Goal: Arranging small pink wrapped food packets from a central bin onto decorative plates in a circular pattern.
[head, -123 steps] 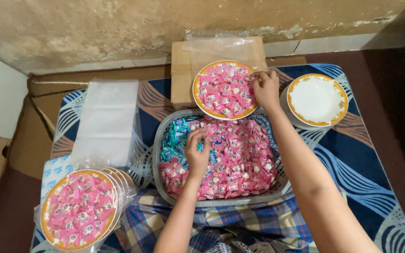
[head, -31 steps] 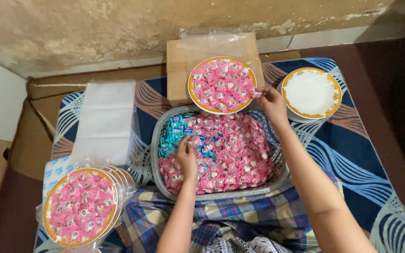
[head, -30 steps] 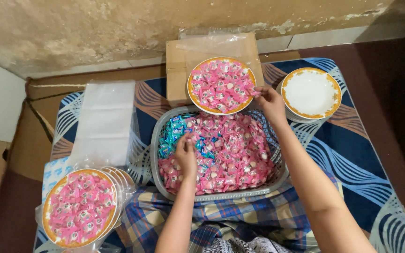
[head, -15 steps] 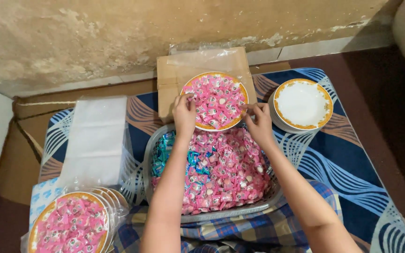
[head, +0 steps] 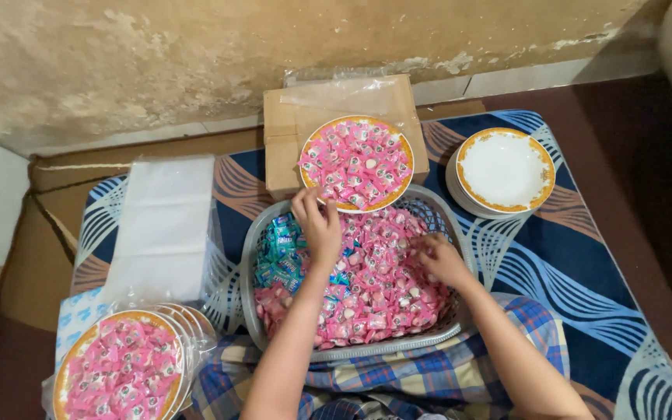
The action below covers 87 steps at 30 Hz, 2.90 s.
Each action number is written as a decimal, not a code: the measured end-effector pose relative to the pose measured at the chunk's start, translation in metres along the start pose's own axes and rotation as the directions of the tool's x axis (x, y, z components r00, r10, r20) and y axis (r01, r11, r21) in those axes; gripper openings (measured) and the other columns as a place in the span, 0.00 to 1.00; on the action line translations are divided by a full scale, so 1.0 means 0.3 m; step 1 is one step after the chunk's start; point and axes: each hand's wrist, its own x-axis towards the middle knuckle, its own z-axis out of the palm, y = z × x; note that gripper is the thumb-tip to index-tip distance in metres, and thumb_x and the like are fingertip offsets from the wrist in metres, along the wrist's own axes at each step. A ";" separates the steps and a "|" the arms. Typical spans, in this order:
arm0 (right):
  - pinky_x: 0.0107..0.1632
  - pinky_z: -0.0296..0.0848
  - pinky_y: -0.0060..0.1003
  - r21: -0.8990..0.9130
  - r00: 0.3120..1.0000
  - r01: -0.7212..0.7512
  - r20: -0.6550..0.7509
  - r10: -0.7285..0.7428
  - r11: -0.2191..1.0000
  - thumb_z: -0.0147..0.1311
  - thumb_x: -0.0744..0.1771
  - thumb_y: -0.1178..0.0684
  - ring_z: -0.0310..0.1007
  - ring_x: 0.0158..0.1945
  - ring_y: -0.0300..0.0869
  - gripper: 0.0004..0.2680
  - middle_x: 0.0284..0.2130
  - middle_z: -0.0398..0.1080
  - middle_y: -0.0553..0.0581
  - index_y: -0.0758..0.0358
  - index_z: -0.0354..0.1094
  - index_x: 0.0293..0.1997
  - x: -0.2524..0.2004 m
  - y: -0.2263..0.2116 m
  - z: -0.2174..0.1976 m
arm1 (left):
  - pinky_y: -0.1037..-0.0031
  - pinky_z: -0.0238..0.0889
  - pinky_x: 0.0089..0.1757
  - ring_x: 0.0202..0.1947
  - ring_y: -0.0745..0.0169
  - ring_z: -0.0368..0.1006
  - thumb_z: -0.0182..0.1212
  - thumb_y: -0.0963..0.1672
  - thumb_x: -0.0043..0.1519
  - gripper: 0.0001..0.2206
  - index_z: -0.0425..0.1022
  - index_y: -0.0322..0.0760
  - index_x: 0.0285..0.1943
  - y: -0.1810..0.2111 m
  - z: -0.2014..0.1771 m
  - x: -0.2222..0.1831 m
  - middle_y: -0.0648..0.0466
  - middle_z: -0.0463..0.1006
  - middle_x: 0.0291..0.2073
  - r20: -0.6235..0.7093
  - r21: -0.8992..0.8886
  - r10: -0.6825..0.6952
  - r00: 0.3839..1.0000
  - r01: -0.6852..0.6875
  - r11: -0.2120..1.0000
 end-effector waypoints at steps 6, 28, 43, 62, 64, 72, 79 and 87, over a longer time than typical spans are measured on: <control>0.68 0.61 0.64 -0.038 0.926 -0.159 0.342 0.163 0.987 0.54 0.64 0.36 0.55 0.68 0.77 0.29 0.70 0.47 0.75 0.41 0.51 0.74 -0.071 -0.154 -0.013 | 0.53 0.56 0.56 0.57 0.41 0.64 0.61 0.41 0.58 0.13 0.71 0.43 0.52 0.087 -0.088 -0.387 0.49 0.67 0.52 0.410 0.003 0.051 0.911 -0.057 0.998; 0.54 0.74 0.52 0.188 0.985 -0.155 0.105 0.137 0.970 0.51 0.67 0.43 0.78 0.49 0.58 0.11 0.35 0.79 0.64 0.33 0.71 0.56 -0.269 -0.218 0.072 | 0.51 0.52 0.65 0.71 0.38 0.55 0.58 0.40 0.59 0.23 0.69 0.41 0.67 0.122 -0.313 -0.397 0.38 0.69 0.64 0.344 -0.265 -0.534 0.772 0.626 0.733; 0.24 0.67 0.21 0.852 0.968 -0.172 0.054 0.244 0.494 0.57 0.64 0.64 0.66 0.24 0.32 0.20 0.23 0.66 0.47 0.60 0.67 0.64 -0.254 -0.197 0.070 | 0.92 0.61 0.28 0.46 0.53 0.82 0.39 0.32 0.64 0.39 0.35 0.58 0.83 -0.013 -0.256 -0.431 0.37 0.68 0.66 0.539 -0.574 -0.400 0.741 0.671 0.470; 0.36 0.78 0.38 0.892 0.951 -0.182 0.053 0.304 0.413 0.54 0.64 0.65 0.75 0.31 0.41 0.11 0.27 0.72 0.57 0.68 0.72 0.51 -0.177 -0.134 0.077 | 0.76 0.69 0.46 0.45 0.65 0.76 0.62 0.43 0.65 0.07 0.79 0.43 0.50 -0.047 -0.236 -0.462 0.56 0.79 0.45 0.379 -0.257 -0.433 0.818 0.543 0.800; 0.36 0.77 0.36 0.879 0.958 -0.159 0.028 0.284 0.450 0.54 0.65 0.65 0.74 0.31 0.41 0.09 0.26 0.71 0.57 0.68 0.75 0.48 -0.164 -0.152 0.054 | 0.77 0.70 0.43 0.43 0.68 0.77 0.65 0.44 0.63 0.07 0.80 0.47 0.49 -0.051 -0.230 -0.469 0.60 0.82 0.45 0.376 -0.203 -0.432 0.820 0.528 0.825; 0.39 0.76 0.31 0.729 0.953 0.074 -0.253 0.167 0.680 0.61 0.64 0.62 0.74 0.35 0.37 0.08 0.36 0.78 0.60 0.62 0.78 0.46 -0.035 -0.298 -0.127 | 0.70 0.68 0.44 0.42 0.62 0.76 0.65 0.41 0.62 0.11 0.74 0.41 0.53 0.124 -0.270 -0.234 0.52 0.83 0.41 0.221 -0.291 -0.475 0.852 0.522 0.802; 0.53 0.75 0.42 0.475 0.840 0.415 -0.527 -0.127 0.776 0.60 0.65 0.66 0.78 0.47 0.49 0.10 0.45 0.76 0.63 0.65 0.75 0.50 0.225 -0.527 -0.231 | 0.69 0.70 0.44 0.41 0.58 0.79 0.64 0.40 0.61 0.09 0.74 0.39 0.49 0.111 -0.123 0.130 0.50 0.83 0.40 0.144 -0.284 -0.300 0.943 0.330 0.900; 0.61 0.63 0.52 -0.249 0.768 0.446 -0.388 -0.510 0.860 0.59 0.63 0.55 0.72 0.53 0.50 0.10 0.41 0.74 0.55 0.57 0.73 0.49 0.428 -0.485 -0.131 | 0.70 0.71 0.45 0.41 0.60 0.79 0.64 0.40 0.59 0.07 0.77 0.50 0.41 0.062 0.077 0.321 0.62 0.80 0.36 0.242 -0.046 0.092 0.966 -0.083 0.995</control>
